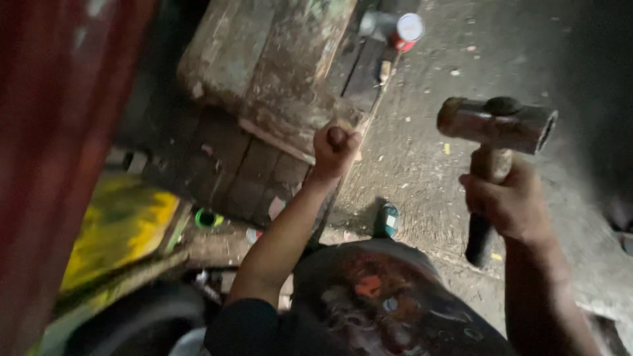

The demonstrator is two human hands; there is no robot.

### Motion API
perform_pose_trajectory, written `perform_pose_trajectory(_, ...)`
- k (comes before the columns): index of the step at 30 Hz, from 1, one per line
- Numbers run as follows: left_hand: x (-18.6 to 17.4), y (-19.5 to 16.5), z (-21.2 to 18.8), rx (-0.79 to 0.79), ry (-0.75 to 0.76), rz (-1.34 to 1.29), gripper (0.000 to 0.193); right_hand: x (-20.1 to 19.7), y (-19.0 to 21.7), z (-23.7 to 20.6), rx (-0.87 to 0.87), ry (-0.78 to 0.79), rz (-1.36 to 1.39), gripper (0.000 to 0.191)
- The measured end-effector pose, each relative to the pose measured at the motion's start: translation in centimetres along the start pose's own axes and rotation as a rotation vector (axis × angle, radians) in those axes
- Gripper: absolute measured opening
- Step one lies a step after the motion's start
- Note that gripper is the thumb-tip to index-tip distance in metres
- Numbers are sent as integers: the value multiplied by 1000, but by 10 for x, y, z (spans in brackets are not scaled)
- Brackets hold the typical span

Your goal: The person uses a hammer and a chisel to chip away old paint from a large, weathered wooden beam. They repeatedly strike the chisel to remove flakes of paint and debris from the surface.

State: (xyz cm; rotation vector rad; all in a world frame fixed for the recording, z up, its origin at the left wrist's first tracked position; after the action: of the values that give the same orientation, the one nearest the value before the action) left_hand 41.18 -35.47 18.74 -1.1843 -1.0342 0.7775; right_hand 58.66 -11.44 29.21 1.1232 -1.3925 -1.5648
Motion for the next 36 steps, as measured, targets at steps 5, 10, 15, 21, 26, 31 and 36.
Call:
perform_pose_trajectory(5, 5, -18, -6, 72, -23, 165, 15, -20, -16, 19, 11, 59, 111, 17)
perform_pose_trajectory(10, 5, -22, -8, 90, -42, 217, 15, -19, -32, 27, 43, 67, 88, 16)
perform_pose_trajectory(15, 10, -14, -9, 94, 57, 213, 15, -13, -38, 23, 76, 54, 84, 17)
perform_pose_trajectory(21, 13, 1, -5, 128, 76, 249, 18, 3, -37, 24, 39, 75, 108, 16)
perform_pose_trajectory(26, 34, 37, -1, -29, 60, 334, 35, 9, -17, 16, 138, 87, -173, 13)
perform_pose_trajectory(31, 51, 37, -17, 135, 92, 495, 28, 18, 34, 3, 45, 117, -360, 34)
perform_pose_trajectory(36, 25, 61, -7, 12, 15, 593, 15, 61, 1, 13, -36, 459, -696, 26)
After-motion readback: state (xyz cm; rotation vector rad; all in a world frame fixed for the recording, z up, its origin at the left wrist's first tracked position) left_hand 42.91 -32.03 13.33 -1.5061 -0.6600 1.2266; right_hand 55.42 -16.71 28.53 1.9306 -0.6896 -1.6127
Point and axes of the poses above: each hand's wrist, its own z-axis towards the middle knuckle, its own x-axis out of the palm, y = z × x, the point moved 10 cm from there along z, towards the middle knuckle, and after that the axes turned 14 degrees about -x, right-handed, at the moved point
